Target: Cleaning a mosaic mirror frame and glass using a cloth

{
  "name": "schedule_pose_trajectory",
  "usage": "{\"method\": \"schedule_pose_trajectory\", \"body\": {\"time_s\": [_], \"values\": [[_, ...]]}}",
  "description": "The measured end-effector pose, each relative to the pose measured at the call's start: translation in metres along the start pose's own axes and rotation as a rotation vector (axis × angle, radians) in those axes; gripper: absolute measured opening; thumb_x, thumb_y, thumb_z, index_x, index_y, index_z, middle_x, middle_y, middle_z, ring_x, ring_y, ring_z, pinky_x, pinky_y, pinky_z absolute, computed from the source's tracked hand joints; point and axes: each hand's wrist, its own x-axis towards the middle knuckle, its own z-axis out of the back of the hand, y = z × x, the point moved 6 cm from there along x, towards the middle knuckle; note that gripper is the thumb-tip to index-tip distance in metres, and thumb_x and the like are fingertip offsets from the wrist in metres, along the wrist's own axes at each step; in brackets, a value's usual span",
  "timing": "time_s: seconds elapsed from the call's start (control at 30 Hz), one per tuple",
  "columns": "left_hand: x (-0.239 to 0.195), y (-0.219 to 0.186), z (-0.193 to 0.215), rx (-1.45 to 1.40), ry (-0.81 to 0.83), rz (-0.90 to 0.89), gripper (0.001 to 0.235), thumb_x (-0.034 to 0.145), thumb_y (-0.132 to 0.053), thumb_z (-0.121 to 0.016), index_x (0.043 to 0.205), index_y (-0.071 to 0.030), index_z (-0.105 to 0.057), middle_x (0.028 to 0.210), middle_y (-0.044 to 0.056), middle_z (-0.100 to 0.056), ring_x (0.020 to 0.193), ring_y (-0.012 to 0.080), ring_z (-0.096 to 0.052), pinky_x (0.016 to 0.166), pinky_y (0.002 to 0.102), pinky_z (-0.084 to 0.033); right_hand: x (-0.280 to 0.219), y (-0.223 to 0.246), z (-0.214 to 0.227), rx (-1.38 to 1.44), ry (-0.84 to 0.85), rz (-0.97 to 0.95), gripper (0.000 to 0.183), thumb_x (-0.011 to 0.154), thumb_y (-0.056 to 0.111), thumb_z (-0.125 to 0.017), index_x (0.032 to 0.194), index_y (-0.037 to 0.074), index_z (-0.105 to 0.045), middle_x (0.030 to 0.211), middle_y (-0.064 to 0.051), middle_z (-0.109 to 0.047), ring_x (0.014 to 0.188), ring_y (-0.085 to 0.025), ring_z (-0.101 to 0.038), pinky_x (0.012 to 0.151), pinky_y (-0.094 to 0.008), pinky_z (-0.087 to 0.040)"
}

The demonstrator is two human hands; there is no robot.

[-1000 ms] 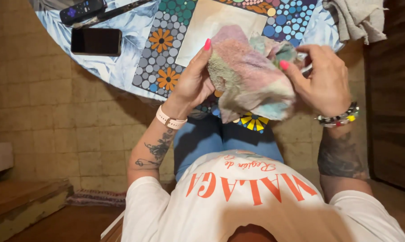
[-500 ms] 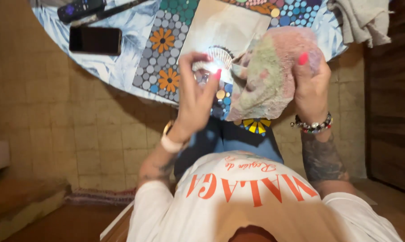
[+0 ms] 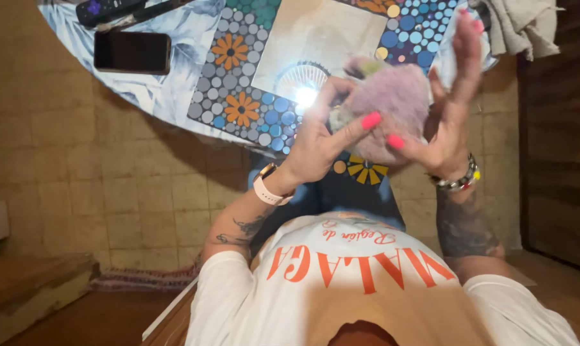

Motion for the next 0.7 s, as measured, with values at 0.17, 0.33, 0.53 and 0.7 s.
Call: {"method": "schedule_pose_trajectory", "body": {"time_s": [0.17,0.33,0.53,0.7], "values": [[0.006,-0.007,-0.016,-0.119,0.284,-0.152,0.030,0.083,-0.025,-0.057,0.100,-0.008,-0.039,0.103,0.007,-0.045,0.110,0.0251,-0.045,0.082,0.034,-0.054,-0.009,-0.031,-0.033,0.986,0.523,-0.236,0.100,0.054,0.028,-0.074,0.133,-0.002,-0.021,0.118,-0.011,-0.043,0.104,-0.019,-0.050,0.097,-0.033,-0.043],[0.008,-0.011,0.001,0.134,0.315,-0.284,0.040,0.083,-0.015,-0.059,0.113,-0.011,-0.033,0.108,0.004,-0.042,0.098,0.0160,-0.049,0.082,0.026,-0.048,-0.012,-0.030,-0.015,0.571,0.415,-0.303,0.071,0.065,0.023,-0.064,0.123,0.004,-0.027,0.118,-0.013,-0.041,0.104,-0.020,-0.047,0.092,-0.031,-0.043],[0.001,-0.017,0.065,0.666,0.032,-0.262,0.043,0.085,-0.018,-0.058,0.121,-0.010,-0.035,0.115,0.009,-0.047,0.105,0.0205,-0.050,0.093,0.032,-0.042,-0.030,-0.028,0.000,-0.340,0.568,0.197,0.055,0.072,0.014,-0.065,0.121,0.015,-0.039,0.117,-0.020,-0.042,0.090,-0.032,-0.046,0.068,-0.038,-0.043],[-0.009,-0.004,0.174,1.100,-0.277,-0.404,0.028,0.093,-0.024,-0.042,0.105,0.001,-0.044,0.105,0.016,-0.050,0.105,0.0288,-0.047,0.093,0.039,-0.038,-0.078,-0.041,-0.035,-0.840,0.898,0.601,0.034,0.074,0.018,-0.053,0.105,0.026,-0.042,0.113,-0.009,-0.046,0.069,-0.023,-0.044,0.026,-0.025,-0.037]]}}
